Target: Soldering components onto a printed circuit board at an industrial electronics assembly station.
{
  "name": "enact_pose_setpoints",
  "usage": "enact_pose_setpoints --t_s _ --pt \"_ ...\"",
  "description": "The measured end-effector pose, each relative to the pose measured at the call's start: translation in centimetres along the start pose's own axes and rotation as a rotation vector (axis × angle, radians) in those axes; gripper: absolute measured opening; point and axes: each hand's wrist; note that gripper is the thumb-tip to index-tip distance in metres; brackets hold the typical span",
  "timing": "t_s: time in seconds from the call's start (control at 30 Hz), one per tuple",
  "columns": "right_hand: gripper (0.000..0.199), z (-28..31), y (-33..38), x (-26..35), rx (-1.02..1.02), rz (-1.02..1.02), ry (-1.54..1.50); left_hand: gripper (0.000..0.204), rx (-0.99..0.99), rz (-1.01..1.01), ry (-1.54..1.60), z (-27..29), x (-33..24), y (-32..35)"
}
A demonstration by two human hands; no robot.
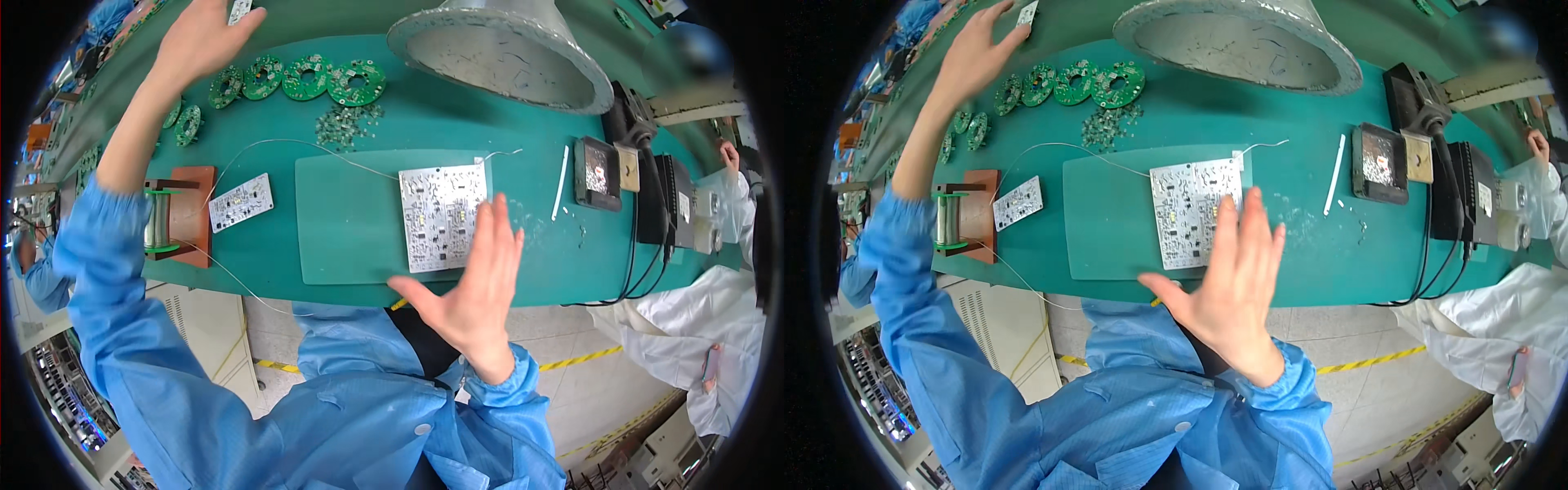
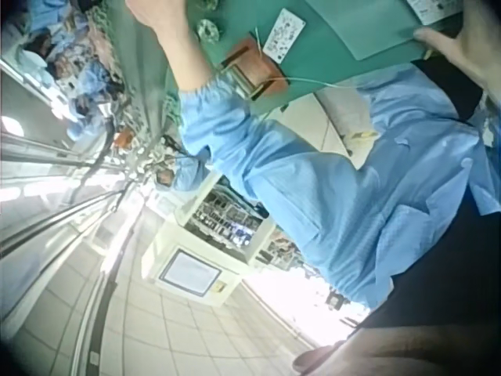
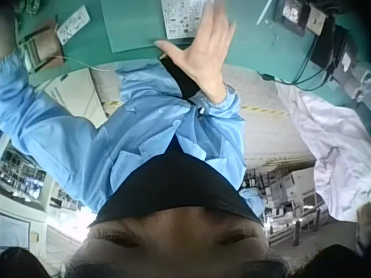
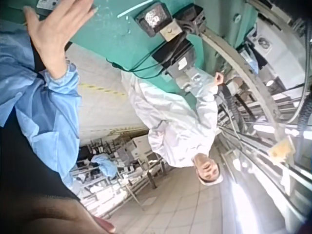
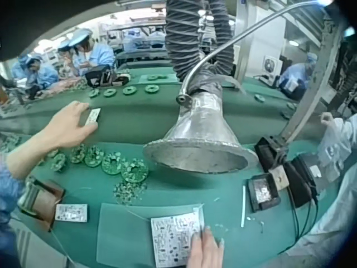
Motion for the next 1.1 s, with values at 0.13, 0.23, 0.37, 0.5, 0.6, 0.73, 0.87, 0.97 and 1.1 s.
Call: enact_pose_setpoints --t_s 0.13,0.23,0.37,0.5,0.6,0.73,0.87,0.97,1.1 --pt "0.098 -1.0 -0.3 -0.1 -0.033 -0.012 0.004 0.04 0.291 0.372 0.632 8.1 -8.1 -0.3" --pt "0.097 -1.2 0.5 -0.8 -0.083 0.046 -0.072 0.054 0.471 0.518 1.04 11.4 -14.0 1.8" --pt "0.107 -1.9 1.7 -0.2 -0.257 0.323 -0.342 0.051 0.279 1.335 1.979 12.0 -20.3 3.7" --pt "0.1 -1.7 2.3 0.0 -0.242 0.358 -0.395 0.027 0.154 1.375 2.03 13.7 -21.4 3.3" --pt "0.059 0.3 1.6 -0.8 -0.3 0.312 -0.535 0.032 0.019 0.684 1.643 13.5 -20.6 4.2" --pt "0.028 3.3 -0.6 -0.9 -0.285 0.509 -0.448 0.031 -0.123 0.391 1.428 14.1 -20.3 4.1" --pt "0.025 5.2 -1.2 -1.0 -0.037 0.683 -0.298 0.031 -0.117 0.314 1.401 13.9 -20.2 4.5" --pt "0.023 5.2 -1.3 -1.0 -0.027 0.767 -0.064 0.031 -0.065 0.268 1.364 13.4 -20.6 4.9" --pt "0.022 4.9 -1.7 -1.0 -0.028 0.826 -0.004 0.032 -0.113 0.33 1.369 13.0 -21.4 5.6"
Point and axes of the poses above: each hand's wrist, its own y-axis away from the middle knuckle, its own z-axis out of the back of the hand, x = y × z, and after that the axes turned 2 degrees about y, right-handed
